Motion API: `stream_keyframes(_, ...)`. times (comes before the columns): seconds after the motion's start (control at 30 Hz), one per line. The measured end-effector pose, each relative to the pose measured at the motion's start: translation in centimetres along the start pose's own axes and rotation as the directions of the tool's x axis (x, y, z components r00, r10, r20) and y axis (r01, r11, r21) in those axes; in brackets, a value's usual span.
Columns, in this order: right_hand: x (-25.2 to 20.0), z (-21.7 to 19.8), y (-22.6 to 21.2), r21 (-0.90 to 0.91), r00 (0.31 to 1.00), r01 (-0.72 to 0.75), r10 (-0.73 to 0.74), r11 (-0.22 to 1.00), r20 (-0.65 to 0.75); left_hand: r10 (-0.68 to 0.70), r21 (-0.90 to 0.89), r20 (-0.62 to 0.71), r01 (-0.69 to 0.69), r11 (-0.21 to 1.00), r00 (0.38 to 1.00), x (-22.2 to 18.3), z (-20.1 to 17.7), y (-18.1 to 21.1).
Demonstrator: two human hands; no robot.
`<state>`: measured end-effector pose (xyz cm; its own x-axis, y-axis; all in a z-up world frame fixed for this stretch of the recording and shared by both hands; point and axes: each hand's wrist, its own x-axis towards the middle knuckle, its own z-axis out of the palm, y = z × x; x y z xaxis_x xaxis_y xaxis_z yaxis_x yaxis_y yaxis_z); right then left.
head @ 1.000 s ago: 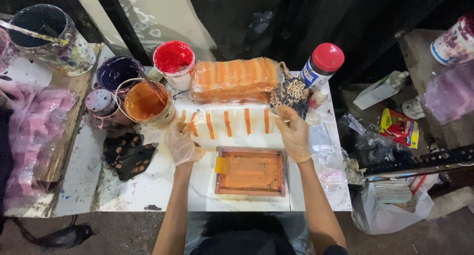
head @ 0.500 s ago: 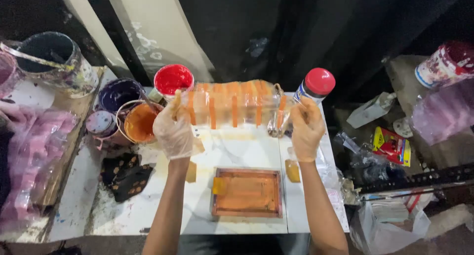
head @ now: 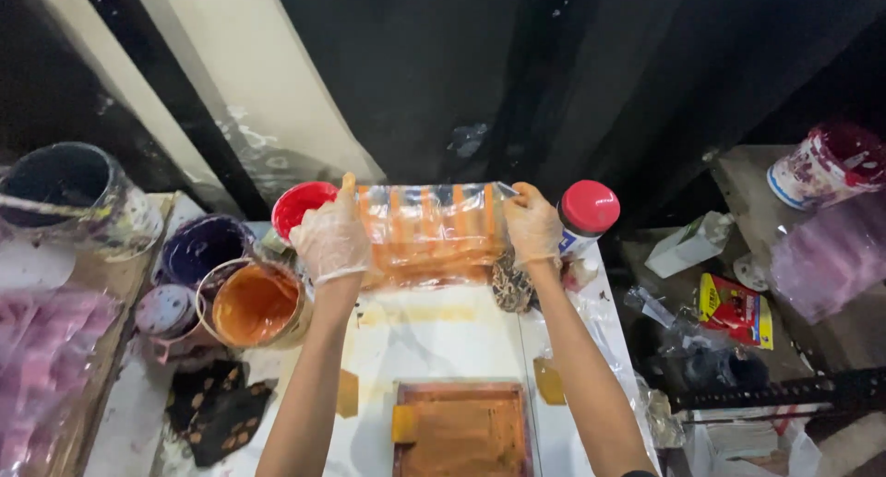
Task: Applying and spreading orange emulsion or ink onto a small screen printing frame at a workbench.
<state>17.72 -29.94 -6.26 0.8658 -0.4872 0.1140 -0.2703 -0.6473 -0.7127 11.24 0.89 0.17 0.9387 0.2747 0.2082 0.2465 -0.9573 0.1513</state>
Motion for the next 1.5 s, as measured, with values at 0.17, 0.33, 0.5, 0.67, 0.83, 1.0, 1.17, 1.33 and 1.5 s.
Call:
stream_keyframes(0.17,1.6,2.0,2.0,-0.142,0.995,0.03,-0.016,0.989,0.095,-0.069,0.057,0.179,0.06,0.997,0.981,0.9,0.2,1.1)
stream_keyframes(0.33,-0.1,-0.1,-0.2,-0.132,0.989,0.105,-0.09,0.986,0.114,-0.101,0.078,0.085,0.094,0.993,0.991,0.4,0.5,1.7)
stream_keyframes(0.5,-2.0,-1.0,-2.4,-0.03,0.942,0.33,-0.331,0.943,-0.061,0.049,-0.046,-0.032,-0.05,0.998,0.998,-0.5,1.1,3.5)
stream_keyframes(0.67,-5.5,-1.6,-5.6,0.243,0.868,0.489,-0.495,0.837,-0.041,0.297,-0.369,-0.47,-0.49,0.789,0.831,-3.8,4.7,6.3)
stream_keyframes(0.83,-9.4,-0.5,-7.3,0.702,0.869,0.356,-0.495,0.617,-0.007,0.231,-0.442,-0.714,-0.681,0.584,0.661,-8.5,6.6,7.8)
stream_keyframes(1.0,-13.6,-0.3,-5.5,0.921,0.793,0.294,-0.603,0.257,-0.085,-0.206,-0.945,-0.293,-0.316,-0.09,0.934,-9.0,-0.5,8.8)
stream_keyframes(1.17,-17.1,-2.3,-5.0,0.67,0.534,0.682,-0.825,0.293,-0.183,-0.255,-0.929,-0.342,-0.285,0.237,0.904,-7.1,-0.3,6.7)
stream_keyframes(1.33,-18.5,-2.6,-6.1,0.499,0.427,0.833,-0.85,0.238,-0.308,-0.334,-0.885,-0.362,-0.209,0.415,0.87,-4.1,1.0,6.4)
stream_keyframes(1.5,-19.4,-1.8,-5.7,0.309,0.329,0.926,-0.865,0.217,-0.378,0.002,0.596,-0.192,0.114,0.795,0.981,-2.1,4.5,5.8)
